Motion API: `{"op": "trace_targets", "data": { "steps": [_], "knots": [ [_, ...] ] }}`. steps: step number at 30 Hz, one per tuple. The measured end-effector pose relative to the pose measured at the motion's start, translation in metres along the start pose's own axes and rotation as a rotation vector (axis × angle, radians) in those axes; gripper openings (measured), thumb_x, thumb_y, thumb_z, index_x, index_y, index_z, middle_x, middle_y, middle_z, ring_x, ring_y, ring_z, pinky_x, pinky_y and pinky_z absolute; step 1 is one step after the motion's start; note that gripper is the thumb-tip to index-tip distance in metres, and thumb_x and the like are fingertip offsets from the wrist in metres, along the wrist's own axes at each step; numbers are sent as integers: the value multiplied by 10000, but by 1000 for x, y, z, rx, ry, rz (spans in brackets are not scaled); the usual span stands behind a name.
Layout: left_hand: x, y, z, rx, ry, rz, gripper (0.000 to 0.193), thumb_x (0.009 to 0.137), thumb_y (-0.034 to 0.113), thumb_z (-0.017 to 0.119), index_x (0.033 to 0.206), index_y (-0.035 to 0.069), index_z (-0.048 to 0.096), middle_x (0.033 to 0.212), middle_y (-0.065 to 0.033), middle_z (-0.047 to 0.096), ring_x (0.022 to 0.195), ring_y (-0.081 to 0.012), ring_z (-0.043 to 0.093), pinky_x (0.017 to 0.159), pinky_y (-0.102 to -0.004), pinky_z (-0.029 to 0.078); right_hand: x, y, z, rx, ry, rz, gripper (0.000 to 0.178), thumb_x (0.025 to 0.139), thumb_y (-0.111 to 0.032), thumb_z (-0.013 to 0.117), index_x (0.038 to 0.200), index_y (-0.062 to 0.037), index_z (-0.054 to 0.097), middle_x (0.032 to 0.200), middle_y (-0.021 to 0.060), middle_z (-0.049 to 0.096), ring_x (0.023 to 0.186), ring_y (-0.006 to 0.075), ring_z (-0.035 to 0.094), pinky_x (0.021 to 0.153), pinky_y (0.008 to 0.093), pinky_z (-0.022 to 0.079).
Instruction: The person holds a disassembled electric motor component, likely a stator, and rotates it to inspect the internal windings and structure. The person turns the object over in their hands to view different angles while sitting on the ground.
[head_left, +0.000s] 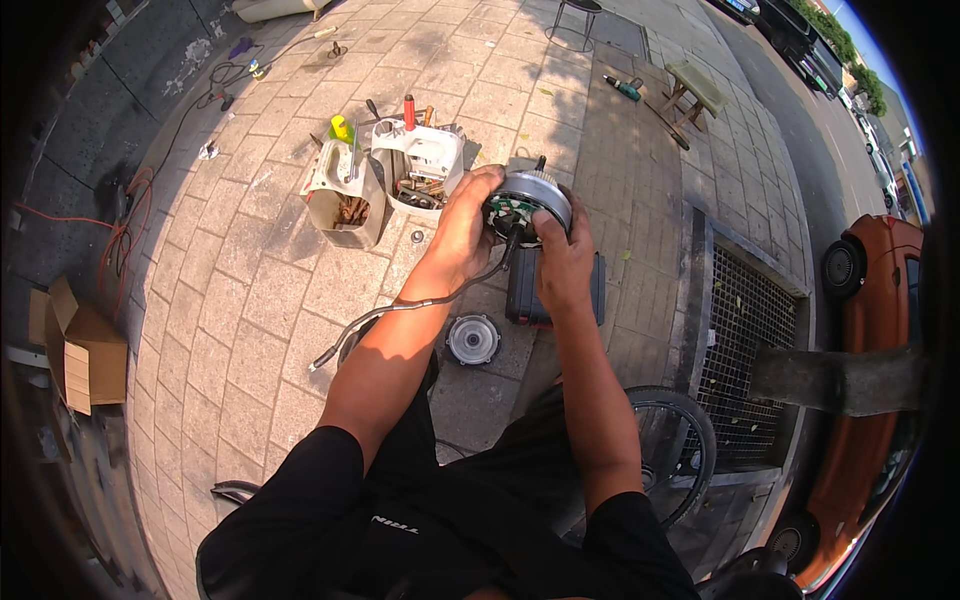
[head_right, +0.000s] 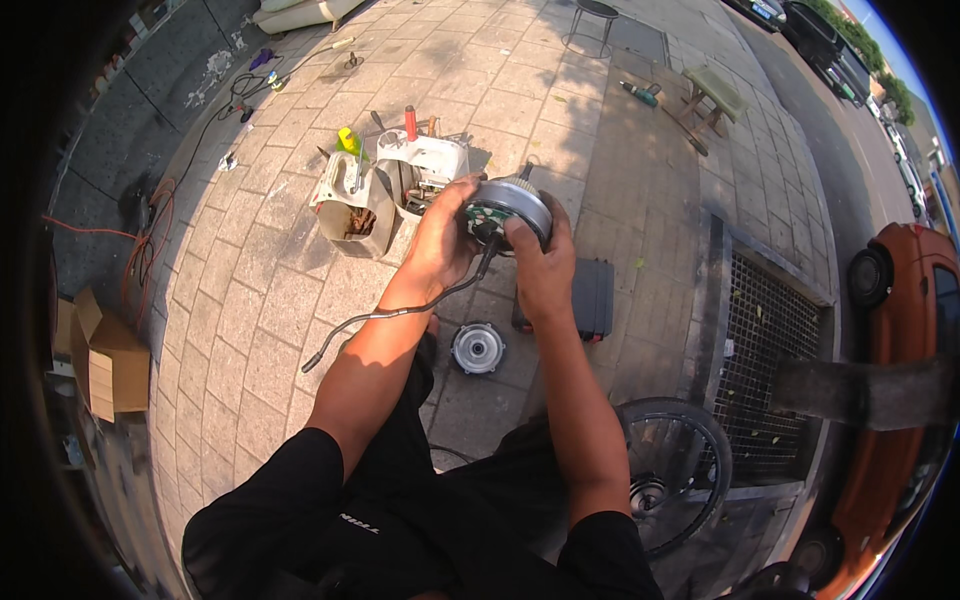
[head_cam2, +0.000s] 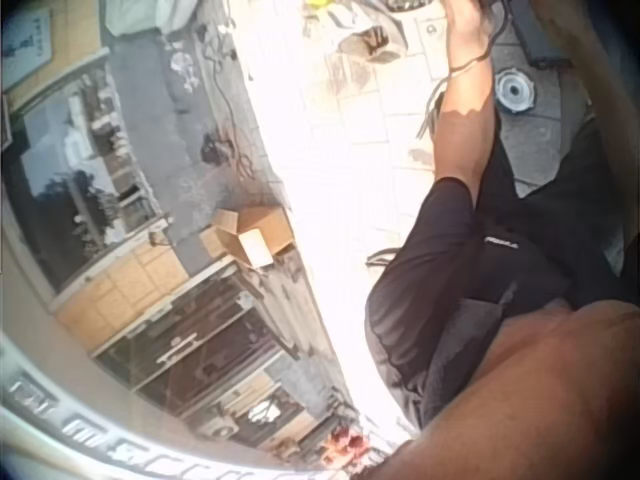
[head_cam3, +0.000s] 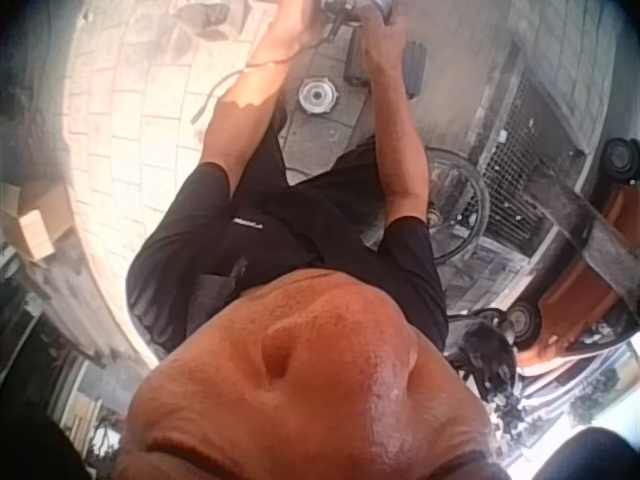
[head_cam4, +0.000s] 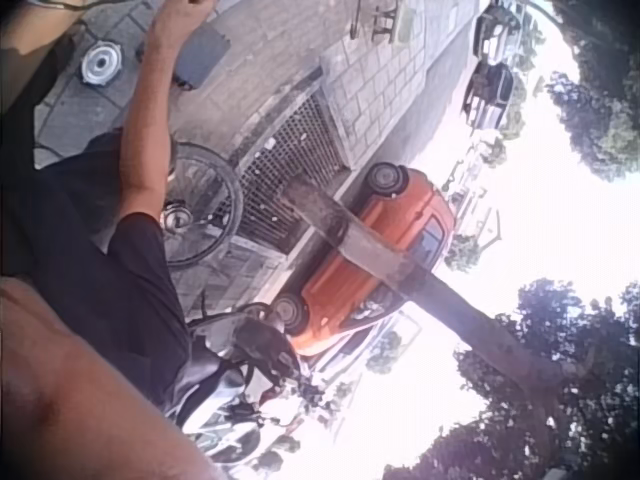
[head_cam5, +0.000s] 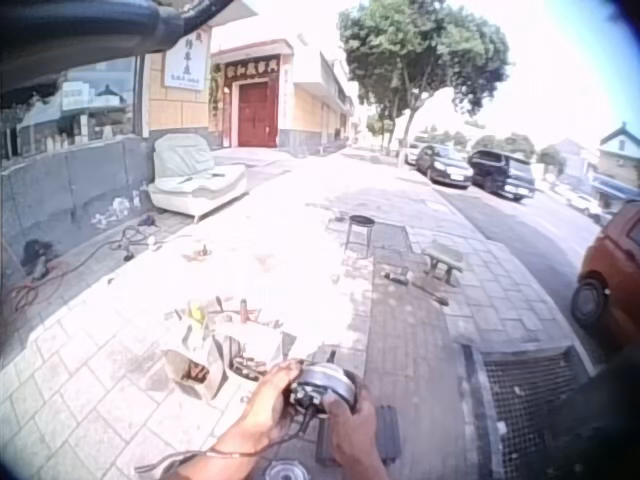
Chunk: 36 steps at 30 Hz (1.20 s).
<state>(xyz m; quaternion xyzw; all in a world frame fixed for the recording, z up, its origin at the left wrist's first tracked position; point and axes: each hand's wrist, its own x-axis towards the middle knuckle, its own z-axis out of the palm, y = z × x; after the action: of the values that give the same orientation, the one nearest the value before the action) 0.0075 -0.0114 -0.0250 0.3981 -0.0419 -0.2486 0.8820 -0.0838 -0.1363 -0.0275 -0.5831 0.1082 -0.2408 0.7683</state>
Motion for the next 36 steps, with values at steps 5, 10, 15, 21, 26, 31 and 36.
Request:
{"op": "trace_targets", "data": {
  "steps": [5, 10, 15, 21, 26, 31, 36],
  "knots": [
    [2, -2, -2, -6, -13, 11, 469, 1015, 361, 667, 1380, 82, 571, 1204, -96, 664, 1069, -233, 667, 860, -428, 578, 1, 2, -1, -7, -3, -23, 773, 973, -288, 753, 1549, 105, 418, 1394, 197, 599, 1233, 232, 613, 1042, 347, 514],
    [0, 0, -1, 3, 1, 11, 451, 1014, 353, 670, 1370, 92, 575, 1199, -91, 664, 1071, -235, 664, 869, -436, 572, -2, -2, 1, 6, -9, -13, 774, 972, -267, 757, 1556, 103, 408, 1403, 203, 596, 1248, 241, 610, 1056, 351, 509],
    [-1, 2, 1, -16, -15, 24, 450, 1019, 353, 665, 1377, 97, 573, 1195, -89, 665, 1075, -236, 661, 878, -439, 569, -5, -12, 6, -41, 0, -32, 796, 969, -266, 768, 1568, 102, 394, 1420, 213, 587, 1265, 250, 608, 1064, 355, 510],
    [-3, 4, 2, -17, -25, 25, 456, 1027, 354, 652, 1384, 82, 568, 1204, -99, 677, 1076, -235, 671, 883, -418, 573, -5, -11, 4, -54, -21, -58, 804, 969, -275, 771, 1566, 106, 393, 1430, 221, 578, 1268, 257, 607, 1070, 358, 510],
    [-5, 7, 7, -42, 5, -16, 387, 1025, 298, 656, 1326, 60, 604, 1162, -88, 680, 1055, -210, 675, 898, -384, 569, -3, -4, 1, -64, -24, -47, 805, 967, -279, 774, 1559, 112, 395, 1426, 222, 576, 1266, 261, 607, 1064, 357, 516],
    [-3, 5, 3, -1, 24, -20, 415, 1034, 364, 634, 1327, 72, 611, 1131, -87, 720, 1011, -218, 699, 856, -396, 582, -2, -3, 3, -38, -27, -10, 801, 965, -277, 777, 1560, 103, 399, 1425, 221, 577, 1265, 263, 609, 1052, 362, 528],
    [-5, 7, 6, 9, 40, -40, 416, 1031, 373, 630, 1320, 73, 618, 1121, -83, 725, 1010, -217, 699, 851, -390, 575, -4, -4, 4, -32, -9, 4, 806, 963, -293, 781, 1560, 95, 404, 1425, 215, 578, 1261, 263, 612, 1044, 363, 534]
  ]
}}
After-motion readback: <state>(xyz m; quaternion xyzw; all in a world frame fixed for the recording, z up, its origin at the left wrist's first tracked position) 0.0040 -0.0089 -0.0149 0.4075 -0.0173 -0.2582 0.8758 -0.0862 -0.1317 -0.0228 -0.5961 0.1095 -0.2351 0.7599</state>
